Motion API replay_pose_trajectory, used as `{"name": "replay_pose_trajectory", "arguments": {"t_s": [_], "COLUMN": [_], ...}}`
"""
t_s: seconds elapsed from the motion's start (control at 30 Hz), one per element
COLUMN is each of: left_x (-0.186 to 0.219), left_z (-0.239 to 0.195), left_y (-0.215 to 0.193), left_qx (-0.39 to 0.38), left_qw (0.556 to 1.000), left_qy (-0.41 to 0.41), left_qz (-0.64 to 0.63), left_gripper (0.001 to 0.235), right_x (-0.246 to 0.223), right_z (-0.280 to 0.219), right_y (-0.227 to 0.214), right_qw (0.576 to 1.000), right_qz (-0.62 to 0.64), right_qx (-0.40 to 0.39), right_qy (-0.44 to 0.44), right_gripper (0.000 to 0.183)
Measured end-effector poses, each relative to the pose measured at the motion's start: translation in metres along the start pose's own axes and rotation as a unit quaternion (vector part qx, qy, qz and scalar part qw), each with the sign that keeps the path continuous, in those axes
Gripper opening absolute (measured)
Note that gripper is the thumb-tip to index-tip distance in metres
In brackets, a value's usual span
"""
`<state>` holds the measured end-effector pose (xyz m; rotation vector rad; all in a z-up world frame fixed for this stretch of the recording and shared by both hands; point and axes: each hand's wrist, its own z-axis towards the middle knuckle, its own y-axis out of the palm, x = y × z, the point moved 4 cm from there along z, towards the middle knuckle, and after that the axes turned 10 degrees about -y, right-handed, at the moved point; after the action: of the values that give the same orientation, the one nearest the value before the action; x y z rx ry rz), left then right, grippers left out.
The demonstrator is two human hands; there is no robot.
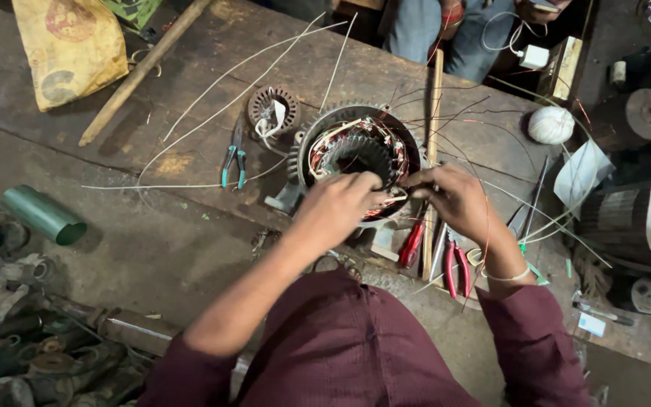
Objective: The person works on an electric motor stator, using pliers to cut and adjust copper wires and a wooden stick to push wires into slots. The person then opens a wallet and counts cash while another person stands nearby.
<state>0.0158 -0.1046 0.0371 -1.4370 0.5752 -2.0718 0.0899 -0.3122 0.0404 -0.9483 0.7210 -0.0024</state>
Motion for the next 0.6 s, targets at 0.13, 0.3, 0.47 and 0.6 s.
{"name": "replay_pose_trajectory", "arguments": {"t_s": [0.13,0.3,0.47,0.6], "left_x": [-0.015,-0.028,-0.027,-0.022], "left_z": [-0.01,-0.012,-0.016,-0.015], "left_y": [-0.018,-0.006,0.005,0.009], "left_qx": [-0.022,0.03,0.045,0.029], "left_qw": [0.997,0.994,0.999,0.999], "left_qy": [0.03,-0.029,0.0,-0.013], "left_qz": [-0.064,-0.103,-0.014,0.0], "left_gripper": [0.014,0.017,0.024,0.021], "right_x": [0.007,0.012,0.025,0.024], "right_z": [0.001,0.01,0.024,0.031], "right_y": [-0.003,0.007,0.003,0.002], "right_qw": [1.0,0.993,0.989,0.983], "right_qz": [0.01,0.025,-0.016,-0.052], "right_qx": [-0.004,-0.101,-0.127,-0.142], "right_qy": [-0.008,-0.052,-0.069,-0.104], "right_gripper": [0.019,0.013,0.011,0.017]}}
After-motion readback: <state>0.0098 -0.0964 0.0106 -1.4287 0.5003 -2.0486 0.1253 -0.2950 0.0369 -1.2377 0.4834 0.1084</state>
